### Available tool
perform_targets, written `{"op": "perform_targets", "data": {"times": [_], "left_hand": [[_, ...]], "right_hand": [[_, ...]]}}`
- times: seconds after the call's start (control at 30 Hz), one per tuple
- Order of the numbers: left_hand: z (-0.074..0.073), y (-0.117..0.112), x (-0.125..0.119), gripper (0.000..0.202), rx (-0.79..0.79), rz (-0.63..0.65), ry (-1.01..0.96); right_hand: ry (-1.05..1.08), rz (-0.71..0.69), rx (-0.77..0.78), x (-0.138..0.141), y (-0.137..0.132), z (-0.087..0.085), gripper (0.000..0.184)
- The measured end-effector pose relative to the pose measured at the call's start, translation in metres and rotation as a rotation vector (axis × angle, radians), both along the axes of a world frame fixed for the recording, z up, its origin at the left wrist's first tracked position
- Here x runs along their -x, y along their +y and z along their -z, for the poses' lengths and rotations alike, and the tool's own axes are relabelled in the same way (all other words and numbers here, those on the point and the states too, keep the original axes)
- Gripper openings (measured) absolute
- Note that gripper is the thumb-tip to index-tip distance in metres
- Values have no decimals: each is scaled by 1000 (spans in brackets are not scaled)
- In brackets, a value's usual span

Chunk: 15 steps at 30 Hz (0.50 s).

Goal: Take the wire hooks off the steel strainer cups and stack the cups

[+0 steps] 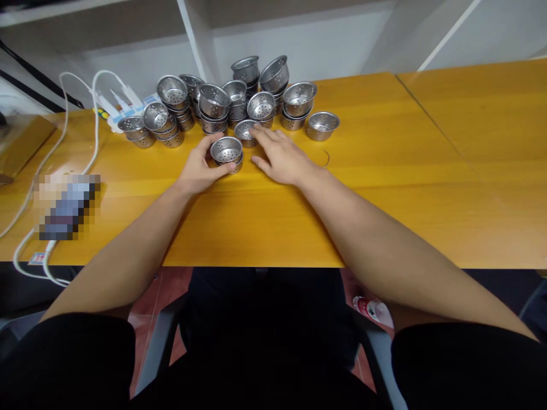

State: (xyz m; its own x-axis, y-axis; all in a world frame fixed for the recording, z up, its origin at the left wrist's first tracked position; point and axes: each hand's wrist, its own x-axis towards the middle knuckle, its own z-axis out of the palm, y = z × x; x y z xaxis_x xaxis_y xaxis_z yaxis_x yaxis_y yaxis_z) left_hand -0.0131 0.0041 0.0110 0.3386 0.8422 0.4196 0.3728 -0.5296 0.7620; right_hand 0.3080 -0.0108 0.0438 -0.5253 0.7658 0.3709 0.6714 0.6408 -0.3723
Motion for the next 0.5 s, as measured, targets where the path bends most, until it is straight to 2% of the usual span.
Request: {"op": "perform_targets", "data": {"times": [0.13, 0.2, 0.27, 0.33, 0.4, 0.5], "left_hand": [[7, 4, 3, 124, -18, -10, 36], [13, 7, 4, 133, -29, -14, 39], [18, 11, 5, 141, -40, -20, 35], [20, 14, 5, 146, -57, -29, 26], [18, 13, 4, 148, -87, -46, 13], [5, 6, 0, 142, -149, -66, 9]], "right_hand": [[-23, 8, 3, 0, 5, 5, 83], [-44, 37, -14, 0, 2, 3, 69], [-77, 69, -15, -2, -1, -3, 45], [-78, 101, -12, -3, -6, -11, 35], [-17, 110, -42, -5, -13, -21, 35], [105, 36, -99, -4, -29, -35, 35]]}}
